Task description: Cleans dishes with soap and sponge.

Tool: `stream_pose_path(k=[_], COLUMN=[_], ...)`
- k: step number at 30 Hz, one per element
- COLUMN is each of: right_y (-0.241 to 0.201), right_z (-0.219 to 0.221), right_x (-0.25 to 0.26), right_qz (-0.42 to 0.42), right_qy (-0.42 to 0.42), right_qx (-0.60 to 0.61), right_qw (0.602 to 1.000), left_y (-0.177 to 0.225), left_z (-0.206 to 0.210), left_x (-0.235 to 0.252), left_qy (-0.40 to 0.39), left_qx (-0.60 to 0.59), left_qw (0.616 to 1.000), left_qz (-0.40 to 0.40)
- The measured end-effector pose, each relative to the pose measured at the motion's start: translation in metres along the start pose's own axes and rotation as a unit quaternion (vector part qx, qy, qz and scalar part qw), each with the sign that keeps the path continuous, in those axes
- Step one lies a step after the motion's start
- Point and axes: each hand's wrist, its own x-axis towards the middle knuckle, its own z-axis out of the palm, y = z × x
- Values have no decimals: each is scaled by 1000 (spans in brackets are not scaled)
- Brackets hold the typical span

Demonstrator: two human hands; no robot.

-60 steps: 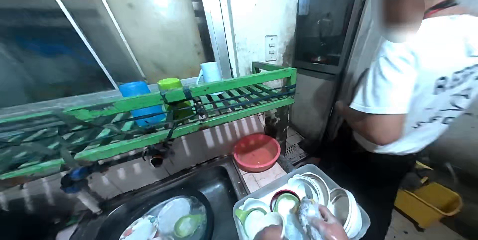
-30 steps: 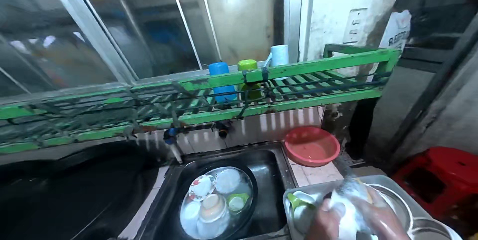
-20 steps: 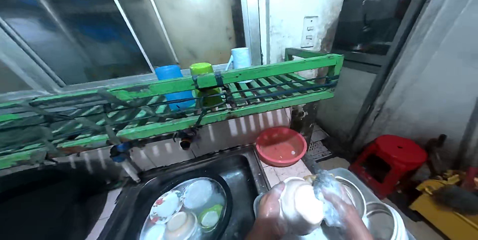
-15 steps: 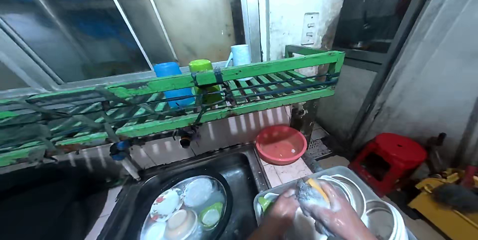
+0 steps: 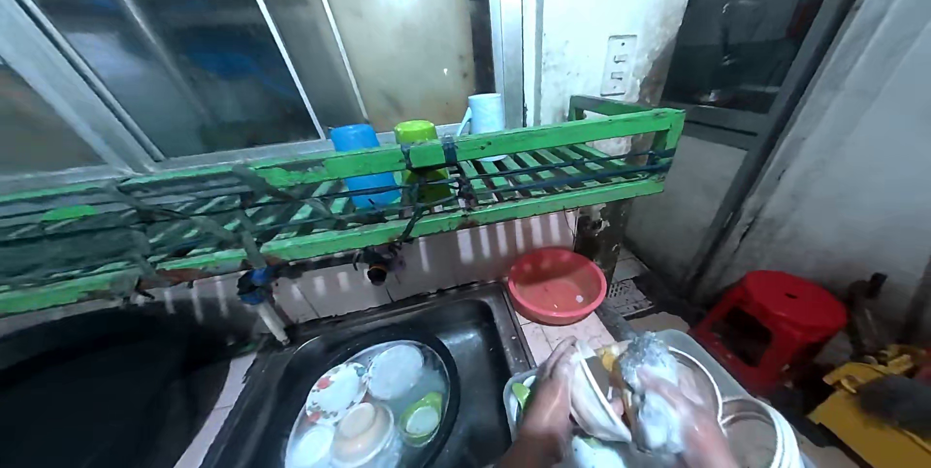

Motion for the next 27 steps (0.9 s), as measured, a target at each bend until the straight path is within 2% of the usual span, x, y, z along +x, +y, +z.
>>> stream_pose_path(k=[1,2,4,5,7,9,10,11,13,14,15,16,17,18,19,20,22,23,24,25,26,27], right_y=[9,17,26,27,33,44,50,52,40,33,25,22,22,24,26,28,35,37,40,40,39,34], right_z=[-1,0,7,10,8,-2,-7,-10,-2,6,12,15,15,14,10,5,-8,-13,-16,-16,-12,-6], right_x=[5,7,4,-1,-9,-13,-9,-6,-6,-3,-1,1,0,-3,-7,-9,-12,-11,-8,-6,-5,-4], right_qz=[63,101,100,68,-54,-282,-360,-361,-174,-92,-43,-26,-37,-80,-148,-220,-356,-375,-346,-260,-159,-70], right_qy=[3,5,16,11,-63,-102,-104,-104,-70,-12,42,68,63,34,-7,-48,-130,-160,-172,-161,-115,-59], right_qx=[59,66,-20,-87,-244,-402,-421,-401,-229,-120,-58,-41,-68,-138,-246,-356,-476,-471,-434,-356,-252,-169], right_qw=[996,993,995,994,966,865,826,835,955,988,997,996,995,987,958,907,793,782,814,883,948,981], left_y=[-2,-5,-12,-13,2,26,31,31,15,7,2,-1,-2,0,7,17,29,29,27,24,18,14], left_z=[-2,-2,7,12,11,12,12,12,8,7,8,10,11,11,11,8,-5,-10,-10,-6,-1,5], left_x=[1,0,-5,-8,-13,-20,-20,-20,-14,-11,-11,-13,-16,-19,-23,-25,-22,-20,-19,-20,-19,-18], left_qy=[-25,-55,-77,-68,-72,-101,-119,-129,-138,-147,-150,-147,-145,-147,-147,-160,-219,-238,-237,-214,-187,-161], left_qx=[91,170,231,217,147,49,18,13,83,153,213,239,232,194,133,72,9,13,40,85,130,167], left_qw=[994,979,957,963,986,991,987,988,986,968,942,927,928,945,968,983,972,966,968,973,973,967], left_qz=[54,103,158,143,35,-80,-105,-89,46,135,209,250,255,221,151,61,-81,-99,-76,-23,48,109])
